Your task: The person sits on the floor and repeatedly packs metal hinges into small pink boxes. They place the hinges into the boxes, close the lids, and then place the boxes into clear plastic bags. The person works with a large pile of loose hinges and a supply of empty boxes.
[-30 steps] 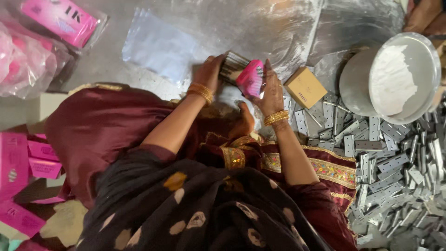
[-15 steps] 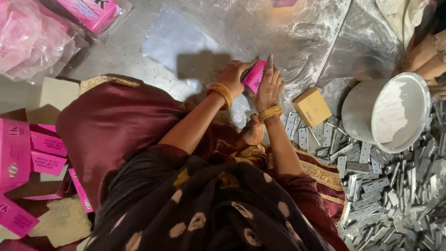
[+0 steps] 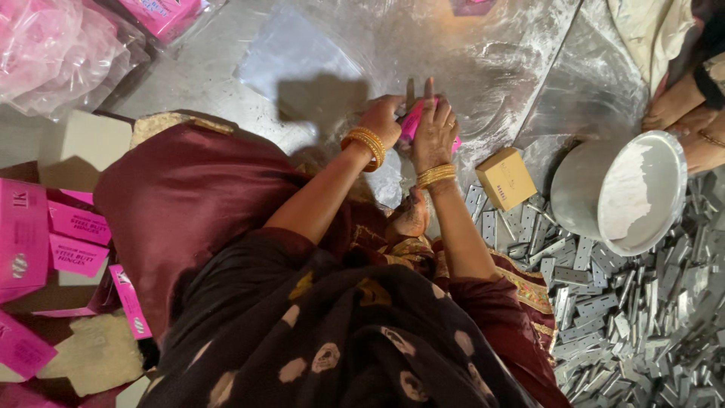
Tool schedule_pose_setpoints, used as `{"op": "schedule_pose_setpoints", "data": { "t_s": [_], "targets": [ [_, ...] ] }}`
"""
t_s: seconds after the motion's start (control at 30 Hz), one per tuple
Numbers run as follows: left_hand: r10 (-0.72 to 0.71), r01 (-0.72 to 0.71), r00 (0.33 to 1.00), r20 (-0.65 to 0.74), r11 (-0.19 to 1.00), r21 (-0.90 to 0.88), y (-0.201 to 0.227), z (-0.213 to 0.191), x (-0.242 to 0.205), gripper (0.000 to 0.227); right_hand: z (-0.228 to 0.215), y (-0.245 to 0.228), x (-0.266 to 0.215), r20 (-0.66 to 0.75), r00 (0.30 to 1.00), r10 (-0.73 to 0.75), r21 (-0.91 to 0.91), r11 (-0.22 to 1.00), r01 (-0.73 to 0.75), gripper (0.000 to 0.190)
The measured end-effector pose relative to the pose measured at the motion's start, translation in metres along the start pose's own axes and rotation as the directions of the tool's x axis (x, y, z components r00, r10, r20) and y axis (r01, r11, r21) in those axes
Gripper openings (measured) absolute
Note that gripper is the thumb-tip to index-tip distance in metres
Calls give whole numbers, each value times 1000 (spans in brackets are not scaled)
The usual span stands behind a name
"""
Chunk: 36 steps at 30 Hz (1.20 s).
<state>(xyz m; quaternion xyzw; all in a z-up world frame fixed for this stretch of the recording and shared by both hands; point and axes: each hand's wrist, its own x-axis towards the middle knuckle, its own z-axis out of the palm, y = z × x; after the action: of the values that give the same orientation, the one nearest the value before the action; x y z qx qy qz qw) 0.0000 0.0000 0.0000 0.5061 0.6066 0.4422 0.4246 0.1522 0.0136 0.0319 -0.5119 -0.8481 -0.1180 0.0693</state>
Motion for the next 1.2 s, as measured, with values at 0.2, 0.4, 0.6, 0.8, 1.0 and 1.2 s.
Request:
{"op": "schedule_pose_setpoints", "data": {
  "t_s": [0.2,0.4,0.6,0.8,1.0,1.2],
  "targets": [
    [-82,80,995,59,996,35,12,-15,-2,32,-32,-19,-1,134,981,143,247,953,-173,107],
    [-64,64,998,-18,998,17,15,-19,-2,33,-43,-40,5,7,991,130,68,989,-130,80],
    [-44,49,985,-166,999,24,11,-15,4,33,-20,-36,2,104,986,134,-98,987,-123,46],
    [26,13,974,-226,985,171,31,-16,-4,41,-28,-52,17,209,962,176,-185,973,-138,62],
    [29,31,973,-229,966,257,56,-40,-16,41,-62,-53,16,303,938,165,-17,986,-168,70],
    [99,185,885,-456,822,538,70,-73,-12,40,-73,-38,9,445,855,267,56,944,-324,107]
  ]
}}
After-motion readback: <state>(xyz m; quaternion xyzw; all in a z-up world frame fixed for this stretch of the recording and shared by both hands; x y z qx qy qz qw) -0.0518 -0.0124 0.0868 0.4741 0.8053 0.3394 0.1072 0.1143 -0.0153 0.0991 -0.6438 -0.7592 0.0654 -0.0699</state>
